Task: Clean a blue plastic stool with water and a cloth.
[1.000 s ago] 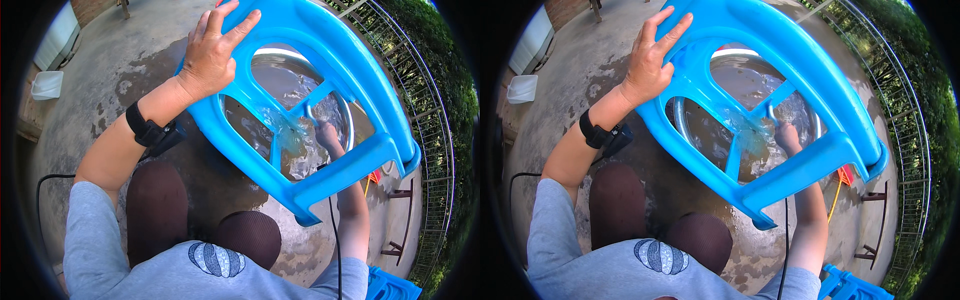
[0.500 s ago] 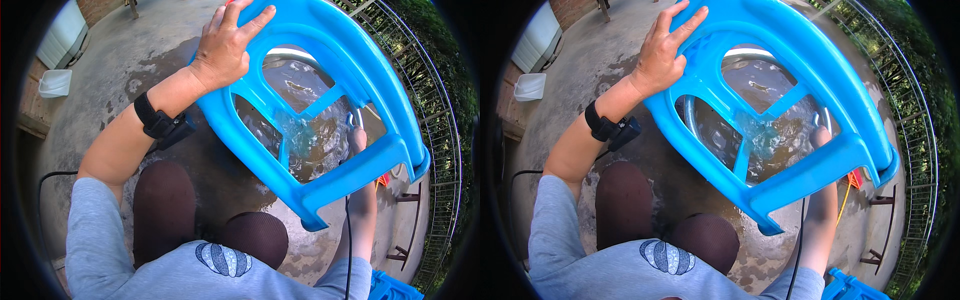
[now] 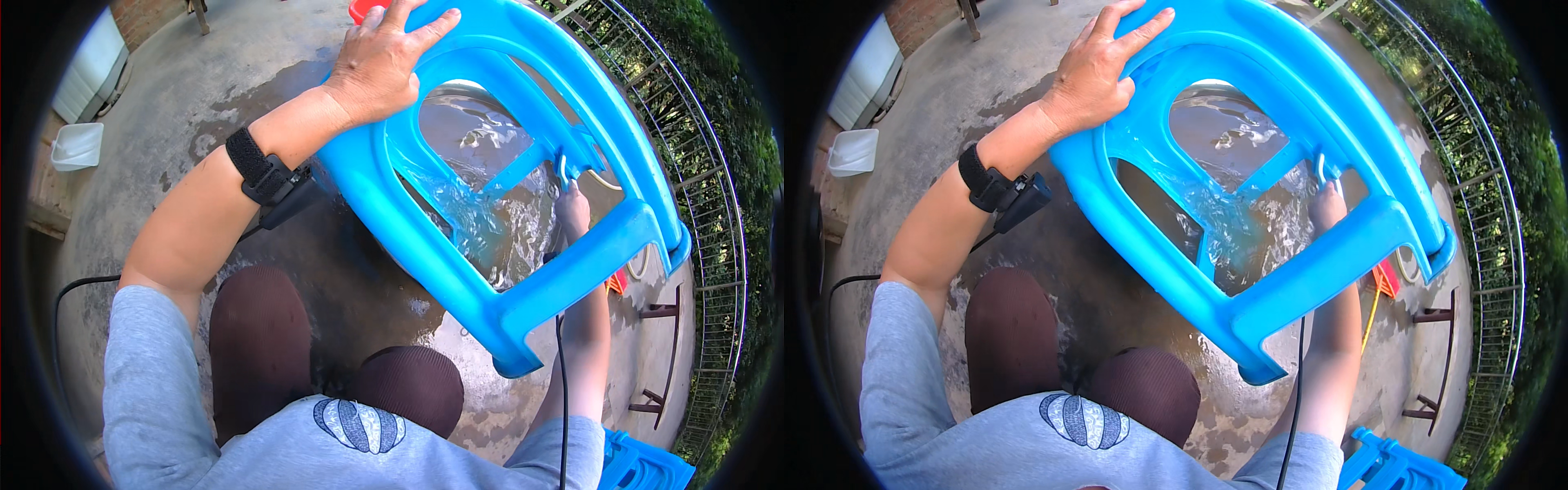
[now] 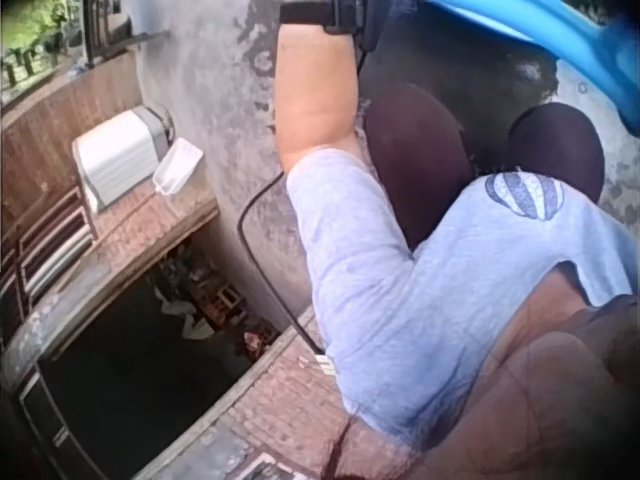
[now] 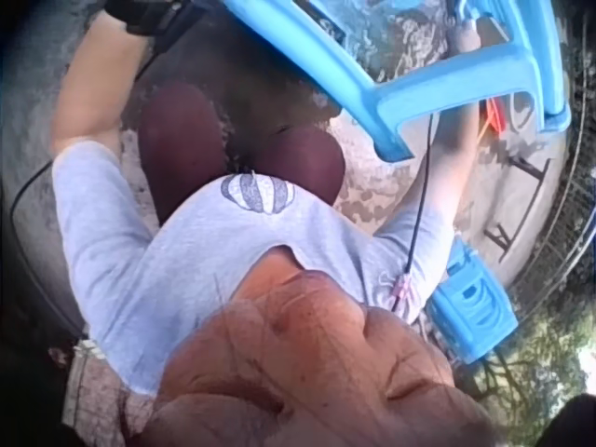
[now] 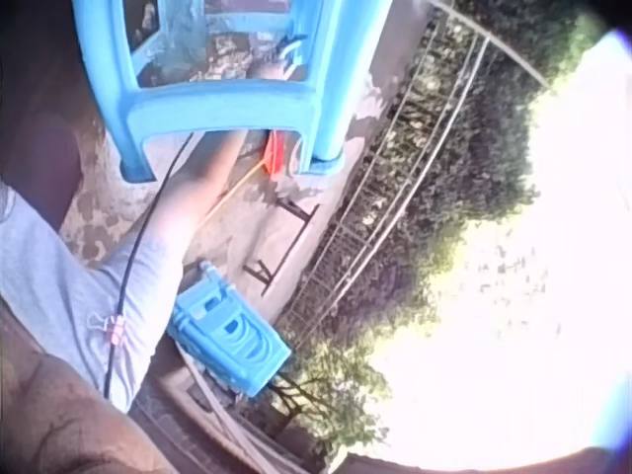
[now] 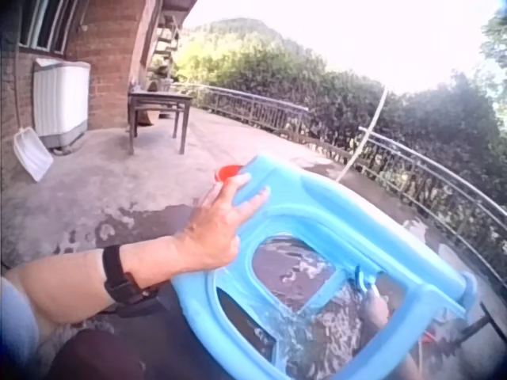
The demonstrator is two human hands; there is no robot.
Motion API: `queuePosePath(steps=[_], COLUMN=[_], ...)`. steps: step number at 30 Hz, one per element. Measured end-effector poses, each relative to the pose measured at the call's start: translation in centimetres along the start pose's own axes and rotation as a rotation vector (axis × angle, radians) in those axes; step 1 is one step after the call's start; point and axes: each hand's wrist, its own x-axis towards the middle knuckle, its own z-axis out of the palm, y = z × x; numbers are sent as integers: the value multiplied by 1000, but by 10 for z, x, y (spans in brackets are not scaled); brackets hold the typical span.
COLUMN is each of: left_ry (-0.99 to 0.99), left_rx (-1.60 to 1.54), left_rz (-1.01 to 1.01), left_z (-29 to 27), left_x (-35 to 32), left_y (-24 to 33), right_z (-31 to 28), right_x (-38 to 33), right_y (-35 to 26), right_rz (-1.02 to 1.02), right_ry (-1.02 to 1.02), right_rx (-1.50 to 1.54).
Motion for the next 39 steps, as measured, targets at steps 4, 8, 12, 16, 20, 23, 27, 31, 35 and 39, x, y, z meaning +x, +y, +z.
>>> queuePosePath(steps=[4,8,12,16,20,23,27,31,35,39], left_ry=[-198,-158,-186,-556,-572,-370,-761,-802,-935,-1002], left_rx=[70,-24,-7,-313,-359,-364,-308,-248,-264,-416], left_rz=[-8,66,346,442,472,443,115,36,-36,-128], left_z=[-8,2,-21,-38,-27,-6,13,27,33,30], left_x=[-9,0,-50,-103,-87,-45,47,96,135,141], left_y=[-21,24,68,116,106,101,91,93,95,102], right_z=[11,-27,-87,-110,-112,-120,-129,-133,-121,-104], right_x=[-66,-145,-227,-289,-328,-343,-356,-371,-380,-383], right_y=[-75,43,35,67,93,96,102,108,100,78], right_rz=[34,239,419,603,695,695,702,681,641,613], right_ry=[-233,-246,-466,-395,-312,-301,-213,-135,-115,-126], right_rx=[220,1218,891,1131,1195,1237,1277,1289,1286,1249])
